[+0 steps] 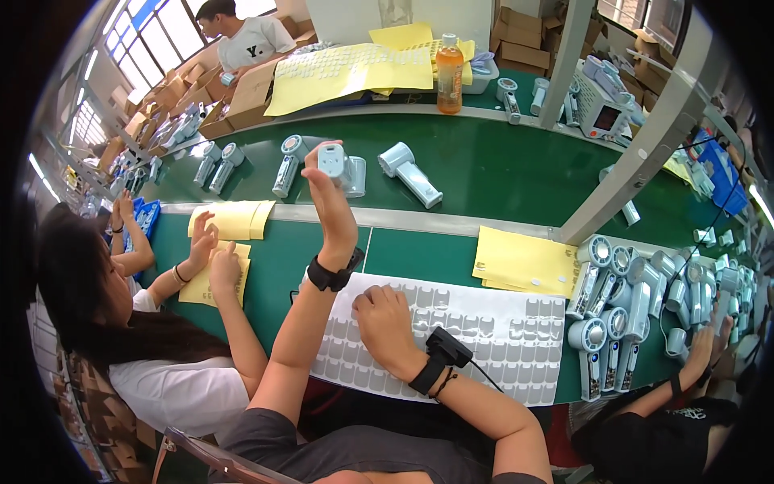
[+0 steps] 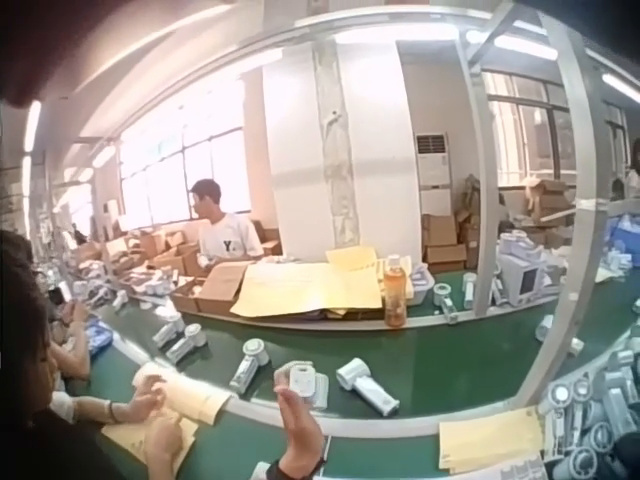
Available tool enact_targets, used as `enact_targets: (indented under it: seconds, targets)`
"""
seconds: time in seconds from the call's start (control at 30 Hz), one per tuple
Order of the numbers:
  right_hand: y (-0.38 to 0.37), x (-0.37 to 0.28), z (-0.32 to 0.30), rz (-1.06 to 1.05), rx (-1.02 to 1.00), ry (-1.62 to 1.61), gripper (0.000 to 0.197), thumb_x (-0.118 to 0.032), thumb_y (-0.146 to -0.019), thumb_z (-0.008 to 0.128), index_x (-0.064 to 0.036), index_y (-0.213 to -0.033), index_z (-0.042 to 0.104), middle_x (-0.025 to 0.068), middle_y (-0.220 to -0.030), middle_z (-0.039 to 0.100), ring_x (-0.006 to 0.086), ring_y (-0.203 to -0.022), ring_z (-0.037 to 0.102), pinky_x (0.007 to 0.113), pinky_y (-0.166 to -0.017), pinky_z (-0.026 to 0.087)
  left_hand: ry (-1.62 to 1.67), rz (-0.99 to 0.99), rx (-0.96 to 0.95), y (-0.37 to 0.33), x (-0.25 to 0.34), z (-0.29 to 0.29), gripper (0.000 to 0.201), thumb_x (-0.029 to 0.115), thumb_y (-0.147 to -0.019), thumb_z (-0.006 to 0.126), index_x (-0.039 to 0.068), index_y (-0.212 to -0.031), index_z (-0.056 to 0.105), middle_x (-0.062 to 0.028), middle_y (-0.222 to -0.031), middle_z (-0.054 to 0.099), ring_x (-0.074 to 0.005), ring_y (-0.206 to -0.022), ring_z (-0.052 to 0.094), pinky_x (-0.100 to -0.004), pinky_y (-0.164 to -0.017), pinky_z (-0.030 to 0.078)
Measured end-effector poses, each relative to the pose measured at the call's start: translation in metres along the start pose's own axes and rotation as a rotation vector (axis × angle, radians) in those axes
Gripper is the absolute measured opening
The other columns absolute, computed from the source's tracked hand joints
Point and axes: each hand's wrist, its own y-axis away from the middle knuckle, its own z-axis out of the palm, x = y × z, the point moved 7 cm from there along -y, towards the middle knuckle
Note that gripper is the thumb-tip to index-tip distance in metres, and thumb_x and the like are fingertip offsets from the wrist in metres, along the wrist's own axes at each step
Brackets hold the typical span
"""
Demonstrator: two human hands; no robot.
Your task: The person picks up a handheld fan, peels a sticker from a sheet, and presses it onto the base of the fan. This process is repeated for several fans, which are then placed back onto the conveyor belt.
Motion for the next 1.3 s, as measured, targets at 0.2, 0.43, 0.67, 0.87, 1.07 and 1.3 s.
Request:
enact_targets:
  seconds: [0.2,0.43,0.67,0.87,1.07,1.3]
  targets:
    - [-0.014,0.05,-0.027,0.554,-0.099,-0.792,0.009,-0.007,-0.088,0.069,-0.0015,-0.094,0.066,0.005,-0.086,0.069,0.01,-0.078,0.064,0.024,-0.072,0.051,-0.097,0.232,-0.213,0.019,0.011,0.024,0.075,0.066,-0.098,0.015,0.002,-0.116,0.051,-0.0138,-0.113,0.053,-0.0259,-0.107,0.05,-0.039,-0.107,0.028]
    - [-0.068,0.046,-0.138,0.438,0.267,-1.038,0.021,0.0,-0.085,0.071,-0.0004,-0.103,0.061,0.0033,-0.089,0.067,0.0093,-0.082,0.062,0.023,-0.078,0.05,-0.179,0.371,-0.341,0.046,0.029,0.051,0.077,0.065,-0.098,0.01,0.003,-0.117,0.05,-0.0156,-0.113,0.054,-0.032,-0.109,0.05,-0.049,-0.111,0.022]
    - [-0.074,0.043,-0.15,0.388,0.342,-1.038,0.047,0.004,-0.082,0.073,-0.0019,-0.118,0.043,0.0081,-0.089,0.066,0.0113,-0.082,0.062,0.025,-0.08,0.05,-0.211,0.406,-0.385,0.06,0.036,0.062,0.076,0.066,-0.097,0.011,0.003,-0.12,0.048,-0.0153,-0.113,0.054,-0.0332,-0.109,0.049,-0.0531,-0.111,0.021]
    - [-0.07,0.046,-0.151,0.426,0.357,-0.976,0.048,0.004,-0.082,0.073,-0.0019,-0.114,0.038,0.009,-0.088,0.066,0.0116,-0.082,0.062,0.024,-0.078,0.049,-0.235,0.417,-0.413,0.064,0.036,0.064,0.075,0.066,-0.097,0.013,0.004,-0.121,0.048,-0.0155,-0.114,0.053,-0.0332,-0.108,0.049,-0.054,-0.111,0.02]
    - [-0.07,0.047,-0.151,0.403,0.357,-0.943,0.046,0.004,-0.082,0.073,-0.0025,-0.113,0.039,0.0088,-0.088,0.066,0.0113,-0.082,0.062,0.024,-0.077,0.049,-0.304,0.407,-0.414,0.065,0.037,0.064,0.079,0.068,-0.095,0.009,0.004,-0.119,0.047,-0.0143,-0.114,0.054,-0.0304,-0.112,0.051,-0.0519,-0.112,0.023]
    - [-0.07,0.048,-0.15,0.393,0.368,-0.941,0.044,0.004,-0.081,0.073,-0.0033,-0.11,0.04,0.0083,-0.087,0.066,0.0105,-0.08,0.061,0.024,-0.076,0.049,-0.325,0.428,-0.397,0.068,0.038,0.065,0.076,0.066,-0.097,0.011,0.003,-0.12,0.046,-0.0156,-0.116,0.052,-0.0315,-0.112,0.051,-0.0526,-0.111,0.024]
